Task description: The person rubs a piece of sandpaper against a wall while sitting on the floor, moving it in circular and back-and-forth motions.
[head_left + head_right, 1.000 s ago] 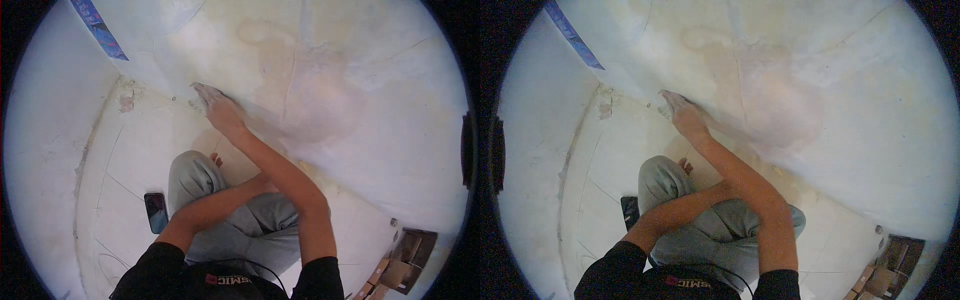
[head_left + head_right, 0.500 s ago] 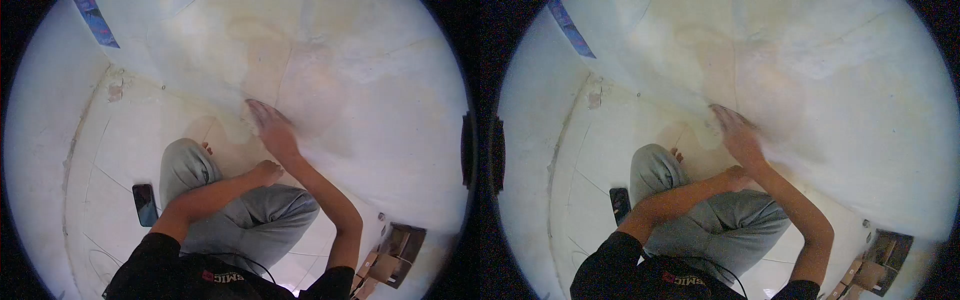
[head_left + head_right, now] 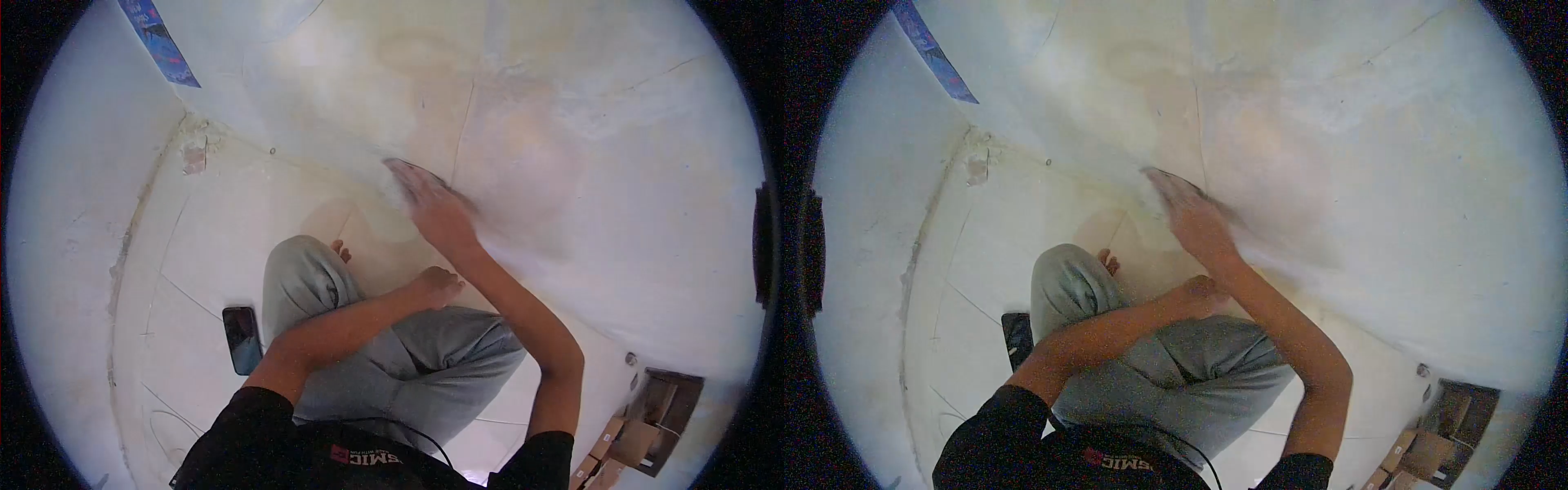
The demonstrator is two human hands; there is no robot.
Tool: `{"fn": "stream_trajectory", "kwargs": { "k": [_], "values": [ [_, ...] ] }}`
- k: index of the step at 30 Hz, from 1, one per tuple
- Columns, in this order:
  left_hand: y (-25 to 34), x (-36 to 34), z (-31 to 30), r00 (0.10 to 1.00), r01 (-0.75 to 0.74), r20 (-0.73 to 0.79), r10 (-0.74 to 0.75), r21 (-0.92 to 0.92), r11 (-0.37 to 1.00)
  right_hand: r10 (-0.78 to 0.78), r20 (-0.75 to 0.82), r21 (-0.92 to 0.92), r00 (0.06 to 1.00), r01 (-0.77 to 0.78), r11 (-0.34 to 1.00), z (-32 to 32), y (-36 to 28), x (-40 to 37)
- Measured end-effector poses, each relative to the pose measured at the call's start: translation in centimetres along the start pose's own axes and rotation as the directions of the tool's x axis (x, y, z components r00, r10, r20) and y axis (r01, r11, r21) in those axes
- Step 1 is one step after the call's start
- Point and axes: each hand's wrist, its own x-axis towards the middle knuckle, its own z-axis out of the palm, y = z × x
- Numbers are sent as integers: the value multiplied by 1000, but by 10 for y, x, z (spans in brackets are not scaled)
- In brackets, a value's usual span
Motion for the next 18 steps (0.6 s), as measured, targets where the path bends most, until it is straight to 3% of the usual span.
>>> {"fn": "stream_trajectory", "kwargs": {
  "k": [4, 8, 10, 12, 14, 16, 18],
  "values": [
    [11, -11, -22, 996, -48, -75, 47, -8, 999, 29, 180, -242, 983, 16, 970, -38, 13, -62],
    [16, -7, -18, 996, -61, -64, 60, -14, 998, 44, 190, -253, 981, 6, 968, -36, 10, -57],
    [14, 2, -2, 999, -19, -49, 19, -11, 1000, 138, 136, 143, 981, -157, 977, -24, 2, -31],
    [4, 15, 26, 972, -6, -231, -51, -239, 971, 108, 86, 100, 990, -116, 988, -16, -17, 6],
    [-4, 9, 36, 959, -54, -282, -40, -318, 947, 244, 123, 587, 962, -268, 764, 2, -33, 54],
    [-9, 6, 43, 915, -180, -402, -32, -479, 859, 160, -44, 507, 986, -116, 854, 22, -51, 96],
    [-7, 5, 49, 859, -317, -508, -59, -618, 719, 95, -456, 335, 885, 72, 939, 56, -70, 132]
  ]
}}
